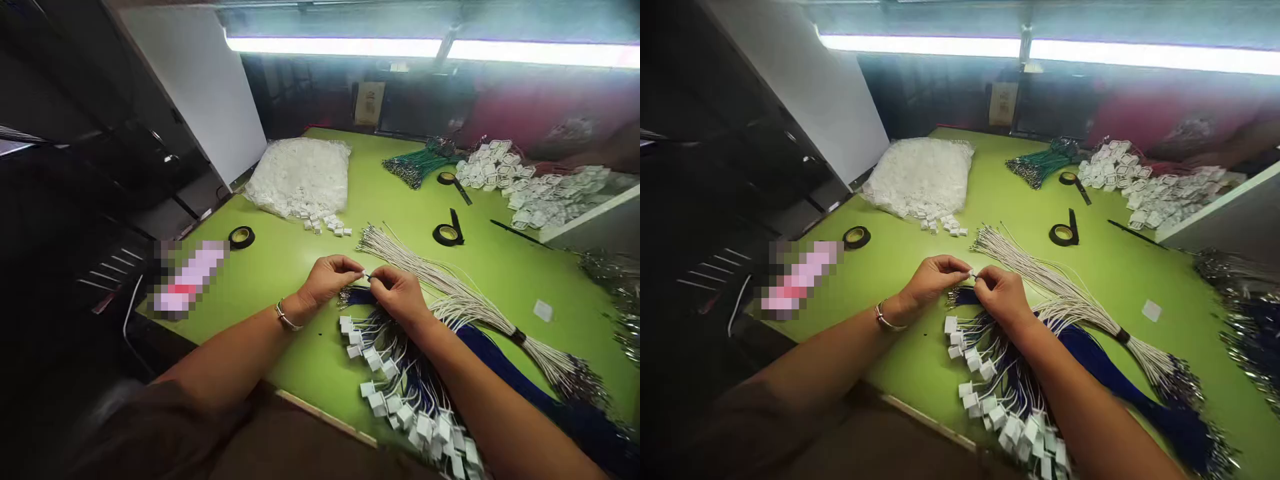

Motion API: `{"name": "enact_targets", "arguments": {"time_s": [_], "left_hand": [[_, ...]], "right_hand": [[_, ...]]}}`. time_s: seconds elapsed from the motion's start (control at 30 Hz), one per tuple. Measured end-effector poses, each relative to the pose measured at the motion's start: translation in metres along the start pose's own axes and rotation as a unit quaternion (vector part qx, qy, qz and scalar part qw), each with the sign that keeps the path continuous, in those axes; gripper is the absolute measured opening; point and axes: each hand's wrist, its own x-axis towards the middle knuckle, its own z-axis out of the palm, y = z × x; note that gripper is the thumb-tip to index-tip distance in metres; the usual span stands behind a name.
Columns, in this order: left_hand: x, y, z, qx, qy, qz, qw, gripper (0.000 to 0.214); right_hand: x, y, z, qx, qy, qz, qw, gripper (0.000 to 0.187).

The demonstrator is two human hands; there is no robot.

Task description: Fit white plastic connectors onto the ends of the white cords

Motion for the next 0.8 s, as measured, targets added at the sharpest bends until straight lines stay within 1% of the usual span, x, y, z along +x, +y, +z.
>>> {"name": "enact_targets", "arguments": {"time_s": [0.2,0.3,0.37,0.4,0.43,0.47,0.5,0.53,0.57,0.6,0.67,0.73,0.8], "left_hand": [[0.002,-0.003,0.003,0.029,-0.033,-0.015,0.999,0.02],[0.001,-0.003,0.002,0.023,-0.041,-0.011,0.999,0.02],[0.001,-0.003,0.002,0.006,-0.034,-0.01,0.999,0.021],[0.0,-0.004,0.002,-0.003,-0.028,-0.012,1.0,0.021],[0.0,-0.004,0.001,-0.011,-0.022,-0.016,1.0,0.022],[0.0,-0.004,0.001,-0.018,-0.017,-0.021,0.999,0.022],[-0.001,-0.003,0.002,-0.024,-0.014,-0.025,0.999,0.022],[-0.001,-0.003,0.002,-0.029,-0.014,-0.03,0.999,0.022],[-0.001,-0.002,0.002,-0.033,-0.015,-0.033,0.999,0.021],[-0.001,-0.002,0.002,-0.037,-0.015,-0.036,0.999,0.021],[-0.001,-0.001,0.003,-0.049,-0.015,-0.042,0.998,0.021],[-0.002,0.0,0.003,-0.062,-0.015,-0.049,0.997,0.022],[-0.002,0.0,0.003,-0.071,-0.014,-0.057,0.996,0.023]], "right_hand": [[0.0,-0.006,-0.001,-0.071,0.005,-0.026,0.997,0.014],[0.003,-0.009,-0.005,-0.082,-0.026,-0.029,0.996,0.014],[0.008,-0.01,-0.016,-0.1,-0.045,-0.025,0.994,0.015],[0.011,-0.009,-0.024,-0.132,-0.037,-0.021,0.99,0.016],[0.015,-0.006,-0.033,-0.18,-0.016,-0.013,0.983,0.018],[0.019,-0.002,-0.044,-0.243,0.014,-0.001,0.97,0.021],[0.024,0.003,-0.055,-0.307,0.046,0.023,0.95,0.023],[0.028,0.01,-0.067,-0.351,0.053,0.057,0.933,0.024],[0.033,0.017,-0.078,-0.371,0.04,0.086,0.924,0.024],[0.038,0.025,-0.088,-0.375,0.023,0.11,0.92,0.023],[0.05,0.037,-0.102,-0.377,-0.007,0.134,0.916,0.023],[0.065,0.041,-0.106,-0.365,-0.045,0.131,0.921,0.021],[0.083,0.039,-0.1,-0.354,-0.055,0.116,0.926,0.02]]}}
